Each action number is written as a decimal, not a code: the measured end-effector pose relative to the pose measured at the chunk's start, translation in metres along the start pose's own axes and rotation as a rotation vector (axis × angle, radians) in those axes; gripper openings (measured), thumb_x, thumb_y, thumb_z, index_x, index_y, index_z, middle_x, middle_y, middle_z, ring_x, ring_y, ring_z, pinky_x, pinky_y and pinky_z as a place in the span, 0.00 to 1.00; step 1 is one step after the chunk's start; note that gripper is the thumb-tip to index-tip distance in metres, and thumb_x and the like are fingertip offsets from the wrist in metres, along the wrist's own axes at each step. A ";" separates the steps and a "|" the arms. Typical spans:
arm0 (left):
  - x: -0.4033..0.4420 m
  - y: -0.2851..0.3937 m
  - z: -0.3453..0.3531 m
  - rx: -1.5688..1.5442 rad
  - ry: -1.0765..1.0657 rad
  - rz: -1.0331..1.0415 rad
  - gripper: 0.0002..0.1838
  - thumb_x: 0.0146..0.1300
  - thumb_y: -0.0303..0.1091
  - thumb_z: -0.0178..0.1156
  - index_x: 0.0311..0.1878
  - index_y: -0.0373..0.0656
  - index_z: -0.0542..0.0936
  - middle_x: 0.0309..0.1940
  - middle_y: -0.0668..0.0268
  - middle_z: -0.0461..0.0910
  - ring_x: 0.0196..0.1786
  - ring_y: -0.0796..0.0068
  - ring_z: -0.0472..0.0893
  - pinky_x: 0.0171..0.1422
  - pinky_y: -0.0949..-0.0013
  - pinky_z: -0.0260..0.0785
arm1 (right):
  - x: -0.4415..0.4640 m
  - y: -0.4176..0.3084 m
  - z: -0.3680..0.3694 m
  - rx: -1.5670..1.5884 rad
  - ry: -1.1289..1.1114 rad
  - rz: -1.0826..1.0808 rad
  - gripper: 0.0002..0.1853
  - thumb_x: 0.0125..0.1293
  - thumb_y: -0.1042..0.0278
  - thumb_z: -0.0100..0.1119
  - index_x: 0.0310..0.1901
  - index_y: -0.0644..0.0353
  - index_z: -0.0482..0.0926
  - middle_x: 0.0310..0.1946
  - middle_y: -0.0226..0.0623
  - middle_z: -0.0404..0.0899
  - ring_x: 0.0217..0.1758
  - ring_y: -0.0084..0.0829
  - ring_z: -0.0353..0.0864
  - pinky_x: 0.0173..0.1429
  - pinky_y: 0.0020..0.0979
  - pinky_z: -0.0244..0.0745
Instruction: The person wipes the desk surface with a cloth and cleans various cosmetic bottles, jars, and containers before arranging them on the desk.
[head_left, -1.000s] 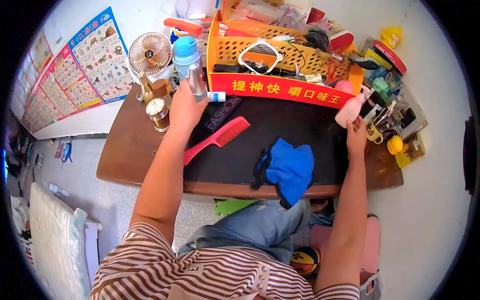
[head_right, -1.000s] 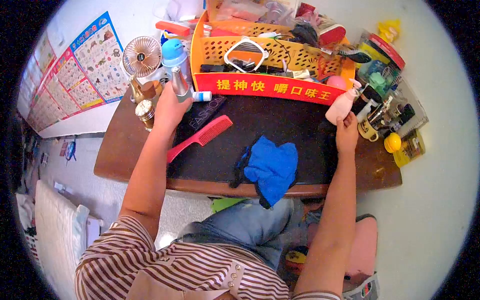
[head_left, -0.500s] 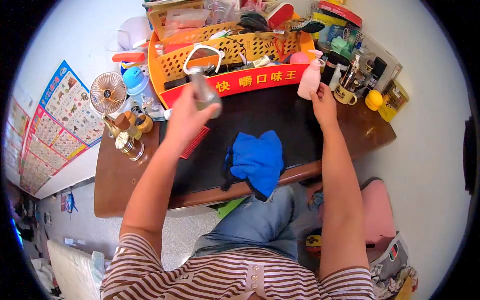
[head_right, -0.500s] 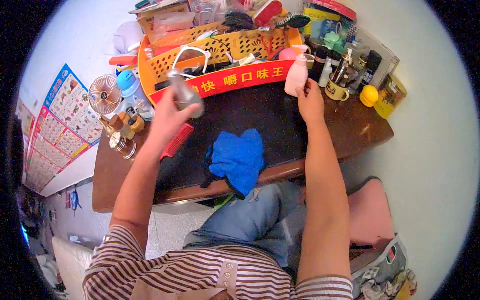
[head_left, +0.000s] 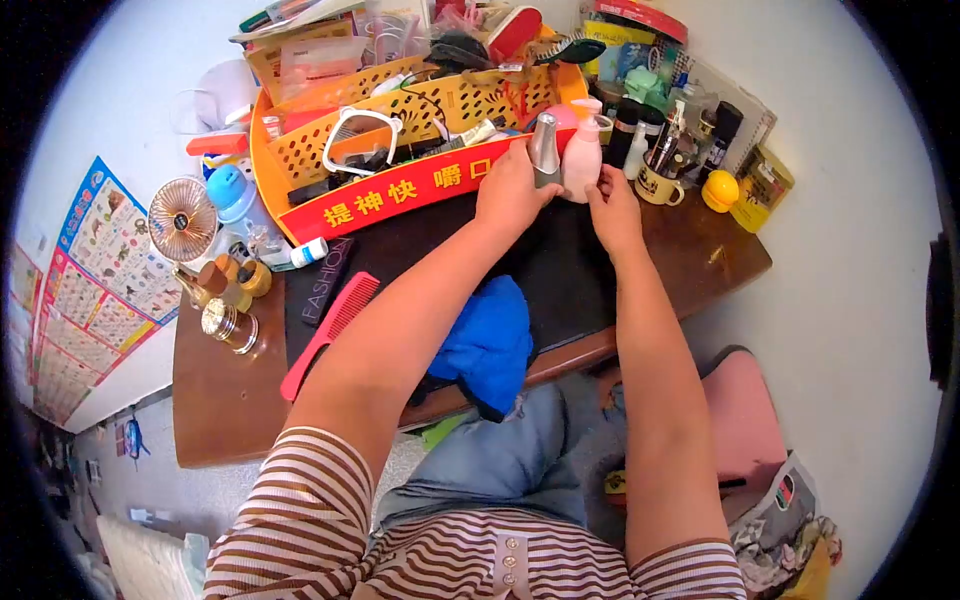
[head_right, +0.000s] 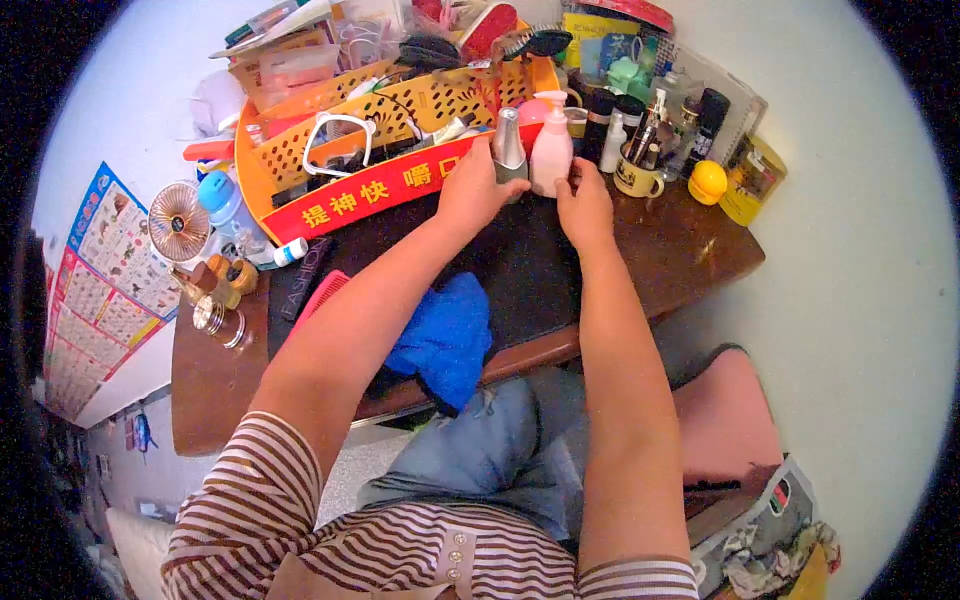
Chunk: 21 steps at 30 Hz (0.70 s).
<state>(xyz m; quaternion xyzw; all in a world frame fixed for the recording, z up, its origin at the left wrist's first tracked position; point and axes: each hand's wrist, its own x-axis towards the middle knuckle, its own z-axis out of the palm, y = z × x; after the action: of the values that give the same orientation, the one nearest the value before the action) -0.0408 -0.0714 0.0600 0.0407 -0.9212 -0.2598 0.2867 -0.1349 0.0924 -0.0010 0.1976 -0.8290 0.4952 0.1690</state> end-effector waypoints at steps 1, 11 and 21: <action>0.002 0.000 0.003 0.001 -0.008 -0.012 0.43 0.51 0.46 0.79 0.65 0.37 0.67 0.53 0.46 0.81 0.56 0.47 0.82 0.59 0.51 0.75 | 0.000 0.001 0.000 -0.001 0.000 0.004 0.24 0.68 0.65 0.63 0.63 0.64 0.72 0.57 0.49 0.81 0.58 0.44 0.83 0.63 0.41 0.75; -0.009 0.007 -0.030 -0.099 -0.035 -0.002 0.39 0.56 0.46 0.74 0.64 0.33 0.69 0.58 0.41 0.77 0.62 0.45 0.78 0.64 0.51 0.72 | 0.007 0.010 -0.007 -0.037 -0.101 -0.051 0.23 0.71 0.61 0.59 0.65 0.60 0.73 0.54 0.45 0.83 0.56 0.40 0.83 0.62 0.40 0.75; -0.157 -0.050 -0.215 0.017 0.316 -0.016 0.21 0.64 0.31 0.66 0.60 0.36 0.77 0.53 0.53 0.82 0.53 0.61 0.83 0.60 0.60 0.75 | 0.007 0.012 -0.007 0.152 -0.134 0.039 0.25 0.73 0.68 0.59 0.67 0.70 0.68 0.62 0.46 0.76 0.65 0.34 0.76 0.70 0.34 0.68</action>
<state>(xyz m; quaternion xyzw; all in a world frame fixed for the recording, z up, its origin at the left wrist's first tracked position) 0.2038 -0.1771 0.1058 0.0908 -0.8666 -0.2444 0.4254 -0.1466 0.1032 -0.0034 0.2265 -0.8020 0.5457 0.0878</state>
